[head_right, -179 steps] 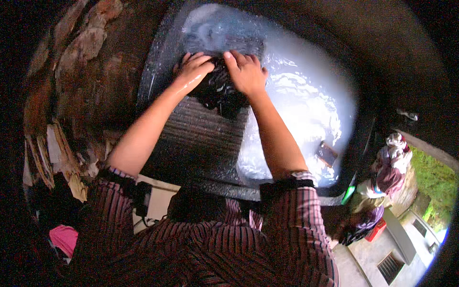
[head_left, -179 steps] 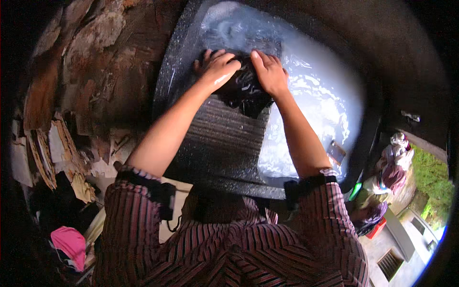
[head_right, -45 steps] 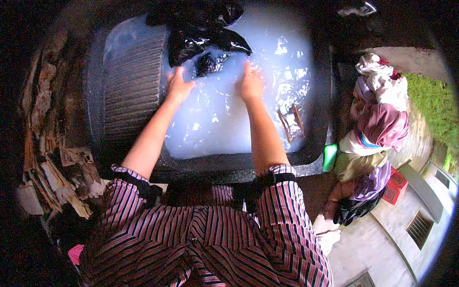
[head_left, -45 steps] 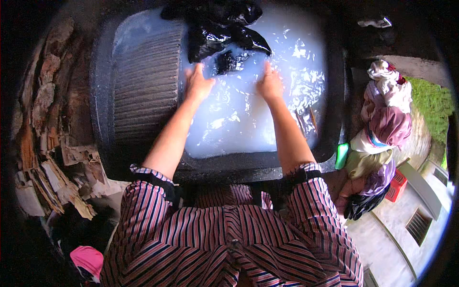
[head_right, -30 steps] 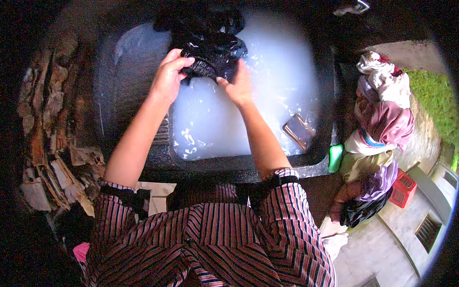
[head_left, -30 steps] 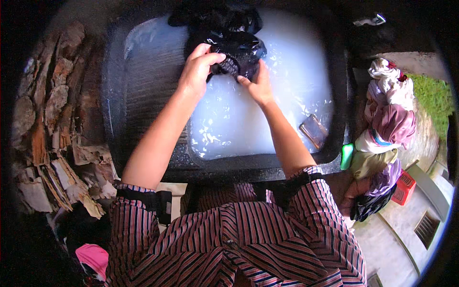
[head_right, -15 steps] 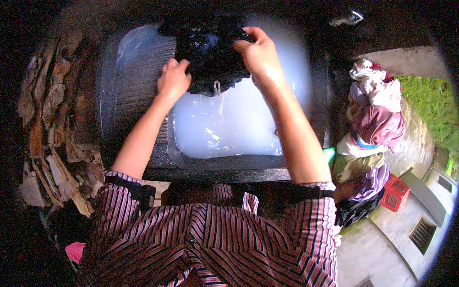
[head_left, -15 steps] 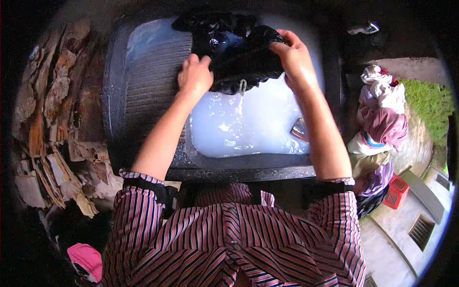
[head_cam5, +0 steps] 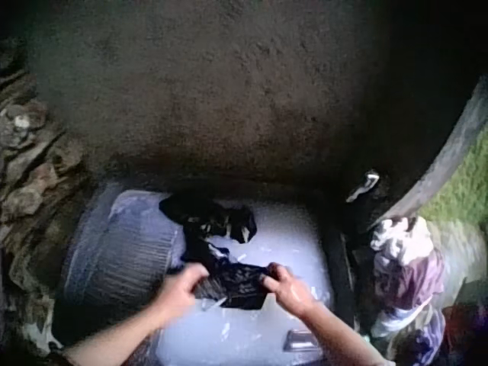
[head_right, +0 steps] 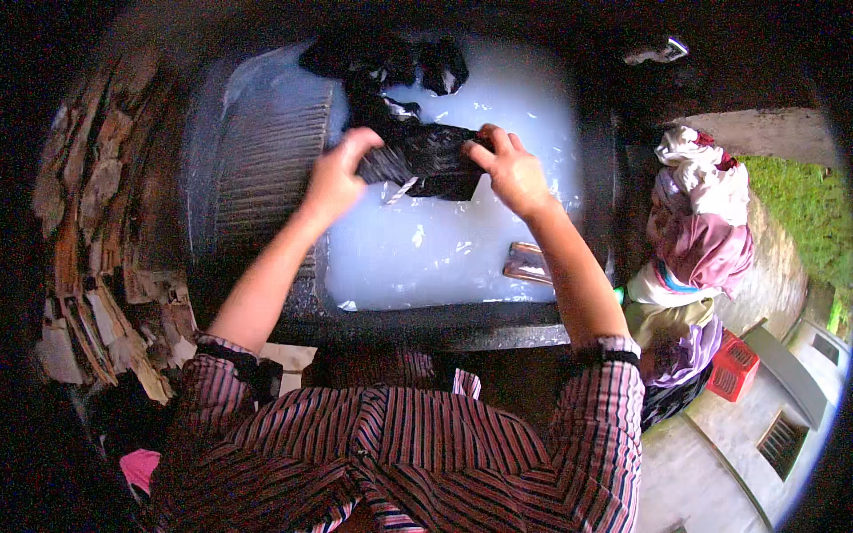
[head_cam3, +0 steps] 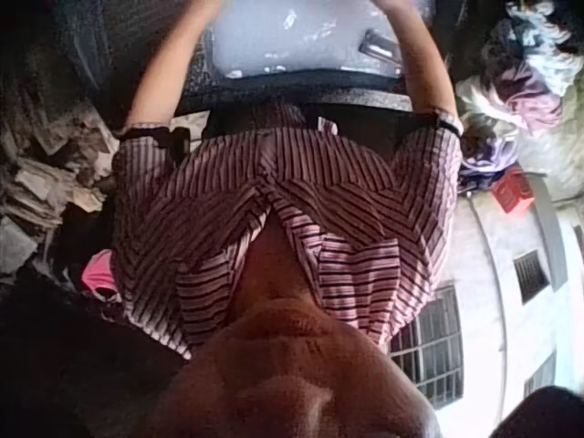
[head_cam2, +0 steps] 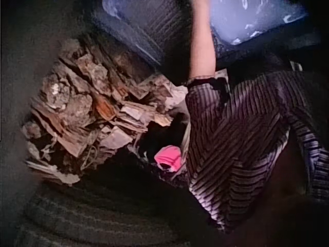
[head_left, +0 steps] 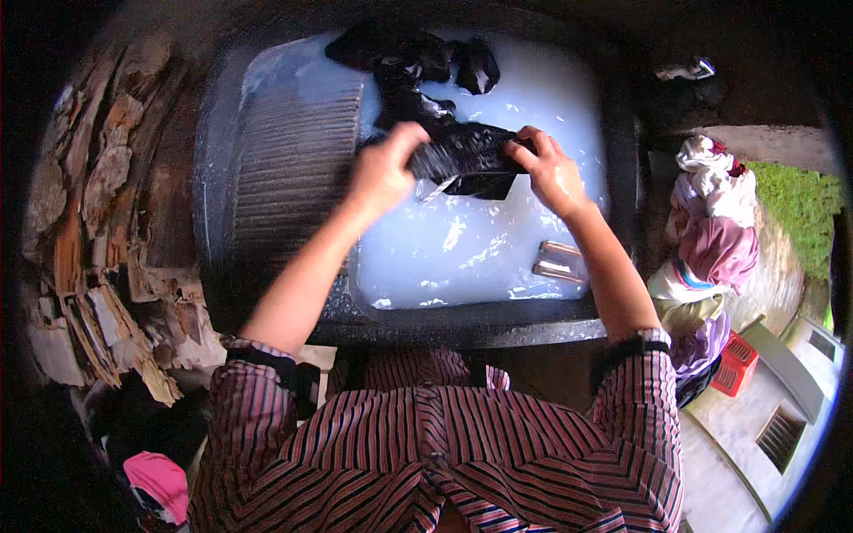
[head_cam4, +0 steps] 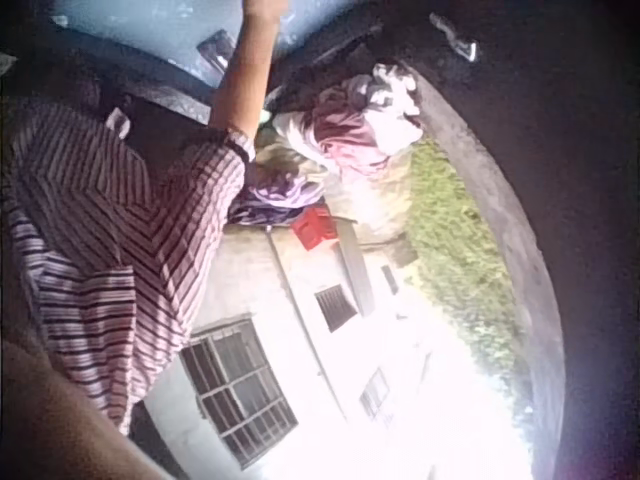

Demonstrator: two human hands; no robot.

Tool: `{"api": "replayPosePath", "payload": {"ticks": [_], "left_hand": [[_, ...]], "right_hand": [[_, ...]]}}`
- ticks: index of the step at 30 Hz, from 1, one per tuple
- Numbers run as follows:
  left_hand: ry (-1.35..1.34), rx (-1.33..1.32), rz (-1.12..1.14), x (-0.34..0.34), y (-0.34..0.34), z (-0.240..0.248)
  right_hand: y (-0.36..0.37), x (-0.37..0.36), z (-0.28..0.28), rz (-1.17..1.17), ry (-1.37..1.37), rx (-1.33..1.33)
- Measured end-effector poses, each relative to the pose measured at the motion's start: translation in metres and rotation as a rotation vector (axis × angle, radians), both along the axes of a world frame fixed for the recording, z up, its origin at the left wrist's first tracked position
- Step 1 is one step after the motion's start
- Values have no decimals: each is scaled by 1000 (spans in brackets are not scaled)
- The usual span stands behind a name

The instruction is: Hand washing garments in a stone washbasin and rinsing them in a bucket.

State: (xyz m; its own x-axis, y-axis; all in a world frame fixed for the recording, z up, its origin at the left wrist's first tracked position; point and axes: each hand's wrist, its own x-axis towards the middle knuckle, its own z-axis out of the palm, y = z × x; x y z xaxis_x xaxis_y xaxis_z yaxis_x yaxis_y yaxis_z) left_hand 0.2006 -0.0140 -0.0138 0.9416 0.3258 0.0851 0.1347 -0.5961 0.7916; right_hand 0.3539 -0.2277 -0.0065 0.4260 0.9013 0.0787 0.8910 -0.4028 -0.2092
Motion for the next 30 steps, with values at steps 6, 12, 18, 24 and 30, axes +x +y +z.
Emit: {"api": "replayPosePath", "payload": {"ticks": [6, 12, 18, 24, 30], "left_hand": [[403, 567, -321, -10, -28, -61], [817, 82, -182, 1, -47, -76], [400, -278, 351, -31, -11, -52], [48, -373, 209, 19, 39, 112], [-359, -251, 48, 57, 43, 346]], "right_hand": [[20, -7, -94, -492, 128, -50], [-31, -16, -188, -485, 170, -236], [1, -18, -42, -435, 350, -210], [12, 31, 128, -219, 512, 154], [22, 112, 373, 584, -840, 54]]}}
